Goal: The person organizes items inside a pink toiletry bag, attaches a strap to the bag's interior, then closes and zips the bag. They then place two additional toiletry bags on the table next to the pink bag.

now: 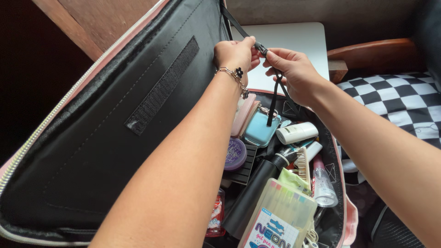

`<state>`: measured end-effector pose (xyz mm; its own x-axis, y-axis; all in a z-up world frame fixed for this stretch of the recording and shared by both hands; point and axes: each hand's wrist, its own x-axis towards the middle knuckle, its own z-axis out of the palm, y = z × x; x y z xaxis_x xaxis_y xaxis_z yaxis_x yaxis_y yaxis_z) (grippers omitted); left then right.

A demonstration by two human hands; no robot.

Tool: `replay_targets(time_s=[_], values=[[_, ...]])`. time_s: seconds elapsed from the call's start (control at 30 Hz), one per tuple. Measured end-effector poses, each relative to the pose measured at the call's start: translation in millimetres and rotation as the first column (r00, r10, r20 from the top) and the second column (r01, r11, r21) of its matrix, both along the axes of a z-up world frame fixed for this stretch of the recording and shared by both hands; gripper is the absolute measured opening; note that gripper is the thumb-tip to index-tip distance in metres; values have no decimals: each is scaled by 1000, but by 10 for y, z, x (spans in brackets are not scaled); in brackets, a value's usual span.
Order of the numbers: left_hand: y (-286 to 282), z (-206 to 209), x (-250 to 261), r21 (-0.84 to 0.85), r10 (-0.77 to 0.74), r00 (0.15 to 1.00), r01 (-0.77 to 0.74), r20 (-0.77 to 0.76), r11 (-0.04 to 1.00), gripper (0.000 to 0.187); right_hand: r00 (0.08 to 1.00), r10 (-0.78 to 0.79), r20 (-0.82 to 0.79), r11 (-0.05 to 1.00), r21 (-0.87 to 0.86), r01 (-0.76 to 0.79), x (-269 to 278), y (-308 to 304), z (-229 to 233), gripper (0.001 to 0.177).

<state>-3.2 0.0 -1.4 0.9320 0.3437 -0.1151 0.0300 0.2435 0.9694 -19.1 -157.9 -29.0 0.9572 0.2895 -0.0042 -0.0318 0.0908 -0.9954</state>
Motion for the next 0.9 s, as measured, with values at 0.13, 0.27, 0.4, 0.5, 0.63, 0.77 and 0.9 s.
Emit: replay_targets(time_s=[0.13, 0.27, 0.4, 0.5, 0.63, 0.77, 0.9], values=[[23, -3, -12, 27, -14, 1000, 14, -2, 1000, 20, 1000, 18, 10, 1000, -22, -18, 2, -2, 6, 19], [28, -36, 25, 12, -47, 999, 47, -7, 999, 19, 999, 40, 19, 999, -21, -39, 9, -32, 8, 20], [51, -87, 74, -2, -88, 996, 88, -5, 996, 19, 999, 33, 22, 999, -1, -33, -1, -28, -1, 22], [69, -109, 111, -8, -124, 992, 124, -26, 992, 19, 998, -29, -50, 999, 29, 31, -14, -15, -27, 22], [68, -121, 124, -15, -126, 992, 126, -26, 992, 20, 996, -51, -77, 995, 78, 57, -5, 11, -51, 23], [74, -127, 115, -20, -145, 989, 144, -23, 989, 19, 990, -74, -120, 991, 105, 87, 3, 33, -70, 23], [92, -119, 92, -32, -191, 981, 191, -21, 981, 20, 987, -98, -130, 987, 118, 113, 2, 46, -72, 22]])
